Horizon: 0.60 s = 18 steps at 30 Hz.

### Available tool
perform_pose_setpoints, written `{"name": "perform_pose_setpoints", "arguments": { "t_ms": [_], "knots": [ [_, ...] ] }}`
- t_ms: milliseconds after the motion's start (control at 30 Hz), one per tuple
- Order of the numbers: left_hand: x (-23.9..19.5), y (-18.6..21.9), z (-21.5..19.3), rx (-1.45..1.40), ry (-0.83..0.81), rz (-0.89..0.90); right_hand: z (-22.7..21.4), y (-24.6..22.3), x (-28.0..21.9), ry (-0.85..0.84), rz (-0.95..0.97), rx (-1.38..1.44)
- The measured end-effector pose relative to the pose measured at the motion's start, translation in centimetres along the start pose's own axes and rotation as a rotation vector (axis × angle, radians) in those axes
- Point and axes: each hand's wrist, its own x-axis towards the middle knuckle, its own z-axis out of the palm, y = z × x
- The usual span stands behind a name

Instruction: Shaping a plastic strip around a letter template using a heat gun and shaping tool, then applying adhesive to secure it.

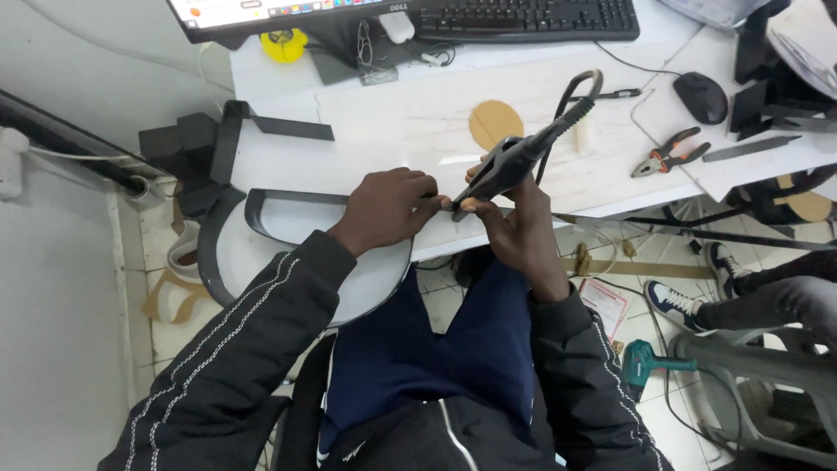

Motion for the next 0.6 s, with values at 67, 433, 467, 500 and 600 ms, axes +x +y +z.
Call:
{"name": "perform_pose_setpoints", "arguments": {
  "t_ms": [67, 433, 467, 500, 600],
  "knots": [
    [0.0, 0.1, -0.1, 0.011, -0.009, 0.0, 0.2, -0.1, 0.0, 0.009, 0.002, 0.001],
    [0.1, 0.3, -0.5, 0.046, -0.064, -0.023, 0.4, 0.9, -0.5, 0.027, -0.005, 0.012],
    [0.2, 0.2, -0.5, 0.044, -0.07, -0.026, 0.4, 0.9, -0.5, 0.029, -0.005, 0.015],
    [0.2, 0.2, -0.5, 0.042, -0.075, -0.028, 0.5, 1.0, -0.4, 0.03, -0.005, 0.017],
    [0.2, 0.3, -0.6, 0.036, -0.078, -0.036, 0.6, 0.5, -0.4, 0.035, 0.0, 0.018]
  ]
}}
